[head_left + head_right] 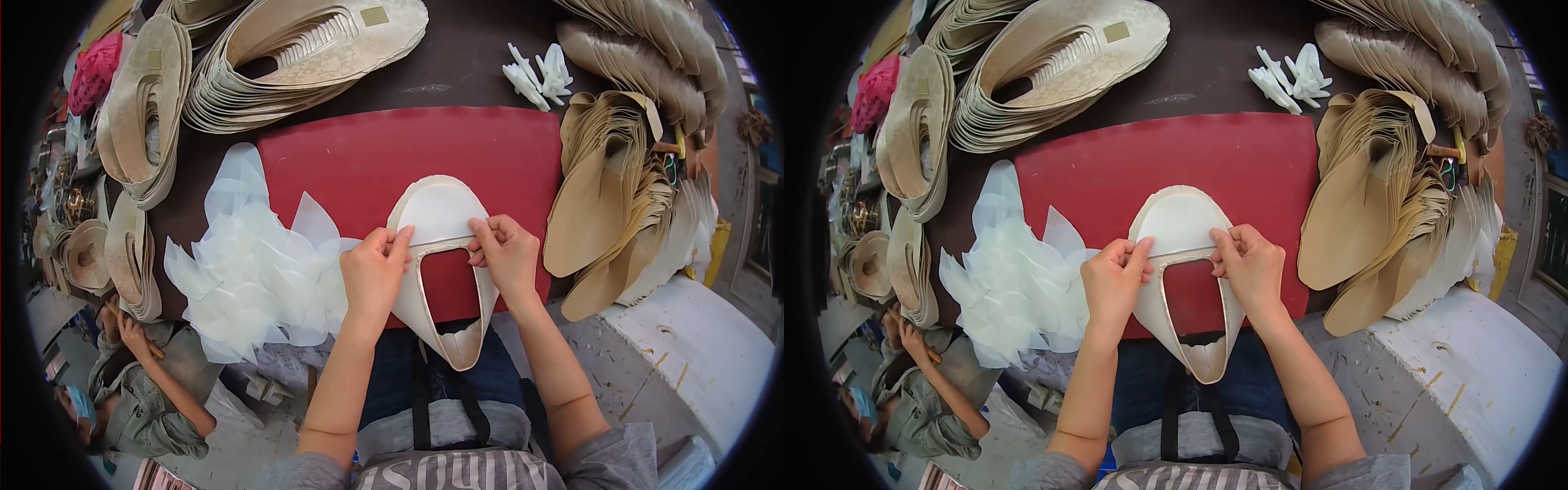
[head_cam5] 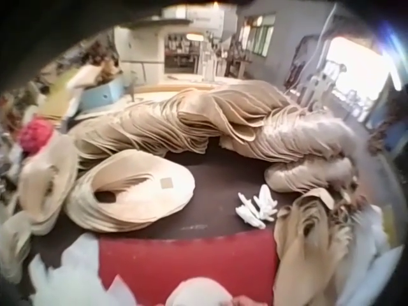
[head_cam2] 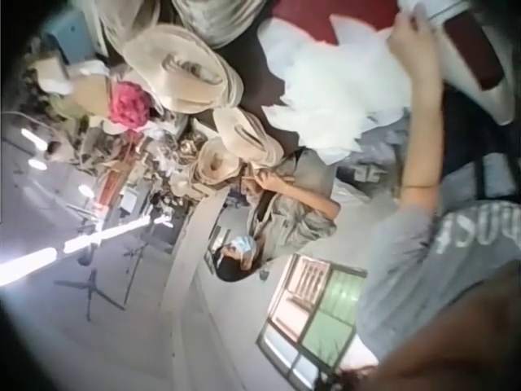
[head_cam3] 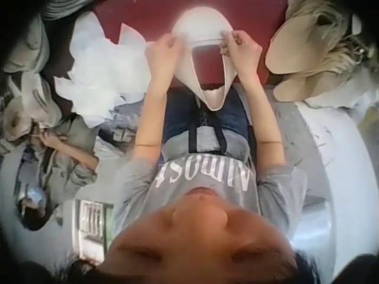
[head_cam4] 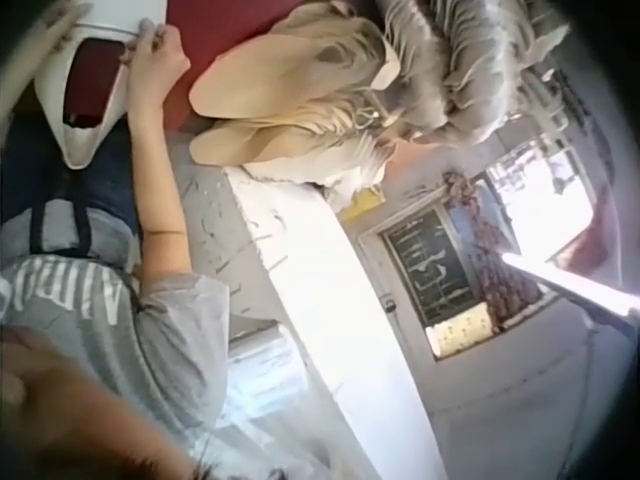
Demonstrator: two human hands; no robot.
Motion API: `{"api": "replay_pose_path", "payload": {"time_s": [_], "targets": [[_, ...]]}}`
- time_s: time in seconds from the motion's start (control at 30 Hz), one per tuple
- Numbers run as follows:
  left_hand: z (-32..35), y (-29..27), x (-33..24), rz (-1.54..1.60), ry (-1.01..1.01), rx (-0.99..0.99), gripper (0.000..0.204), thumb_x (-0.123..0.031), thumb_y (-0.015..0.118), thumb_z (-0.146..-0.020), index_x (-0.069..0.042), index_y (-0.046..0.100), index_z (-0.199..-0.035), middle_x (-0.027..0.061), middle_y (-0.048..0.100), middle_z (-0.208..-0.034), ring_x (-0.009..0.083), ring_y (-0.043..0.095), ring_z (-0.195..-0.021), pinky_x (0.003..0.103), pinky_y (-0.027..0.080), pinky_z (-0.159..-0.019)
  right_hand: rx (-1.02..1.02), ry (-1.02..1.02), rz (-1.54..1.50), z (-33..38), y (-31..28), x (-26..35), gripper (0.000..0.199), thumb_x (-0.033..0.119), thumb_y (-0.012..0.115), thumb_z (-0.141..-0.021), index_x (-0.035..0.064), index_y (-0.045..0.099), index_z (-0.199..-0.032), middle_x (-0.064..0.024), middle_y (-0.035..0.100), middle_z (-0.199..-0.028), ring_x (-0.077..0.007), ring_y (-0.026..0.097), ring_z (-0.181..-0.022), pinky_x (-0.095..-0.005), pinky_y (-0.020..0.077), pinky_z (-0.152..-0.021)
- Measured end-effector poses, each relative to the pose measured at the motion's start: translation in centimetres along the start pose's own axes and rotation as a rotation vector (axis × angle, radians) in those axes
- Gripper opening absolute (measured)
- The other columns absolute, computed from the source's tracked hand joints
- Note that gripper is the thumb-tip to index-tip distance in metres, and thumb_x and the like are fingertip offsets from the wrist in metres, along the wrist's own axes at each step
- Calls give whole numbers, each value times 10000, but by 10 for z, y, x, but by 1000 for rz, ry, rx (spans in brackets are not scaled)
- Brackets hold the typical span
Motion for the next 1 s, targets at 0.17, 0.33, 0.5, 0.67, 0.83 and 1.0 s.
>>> {"api": "replay_pose_path", "payload": {"time_s": [0.17, 0.33, 0.5, 0.67, 0.83, 1.0], "targets": [[2, 2, 0, -12, 33, -22, 275, -213, 664, -877, 8, 645, -716, 26, 622, -541, 110, 588, -482, 211, 427, -485, 7, -18, 87, -2, -1, 3, 175, 138, 669, -889, -27, 647, -835, -45, 611, -594, -76, 545, -440, -161, 437, -437], [2, 3, -4, -141, 118, -44, 271, -211, 667, -872, -4, 620, -704, 42, 609, -550, 116, 545, -462, 229, 408, -463, -9, -167, 443, -5, -4, 7, 204, 183, 701, -841, -11, 644, -810, -40, 612, -619, -130, 521, -468, -222, 416, -453], [17, -3, -22, -849, 385, -358, 241, -204, 655, -879, -17, 596, -739, 54, 583, -592, 131, 466, -447, 244, 379, -458, -205, -426, 833, 3, -16, 22, 212, 186, 708, -822, -16, 648, -852, -53, 619, -681, -153, 518, -524, -222, 420, -504], [25, -21, 0, 93, 337, 9, 242, -274, 615, -930, -35, 610, -890, 36, 575, -707, 122, 455, -563, 258, 384, -531, 143, -324, 48, 8, -24, 13, 198, 141, 691, -835, -27, 661, -934, -42, 630, -755, -109, 515, -600, -194, 419, -574], [55, -43, -1, 929, -205, 411, 205, -206, 605, -935, -27, 629, -1033, 29, 634, -840, 94, 549, -720, 230, 449, -650, 255, -155, -187, 47, -12, 56, 148, 80, 681, -839, -37, 674, -929, -29, 627, -731, -78, 515, -643, -181, 429, -618], [86, -151, -4, 811, 97, 248, 315, 20, 648, -815, -20, 601, -1124, 83, 667, -910, 134, 618, -762, 229, 506, -708, 327, -286, -740, 55, 17, 122, 330, 245, 467, -1005, -32, 617, -1103, -99, 658, -985, -138, 582, -854, -238, 452, -817]]}}
Point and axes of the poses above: each hand's wrist, its own z-axis away from the middle knuckle, its own y-axis out of the palm, x = y × z, the point moved 6 cm from there along -z, towards the middle knuckle
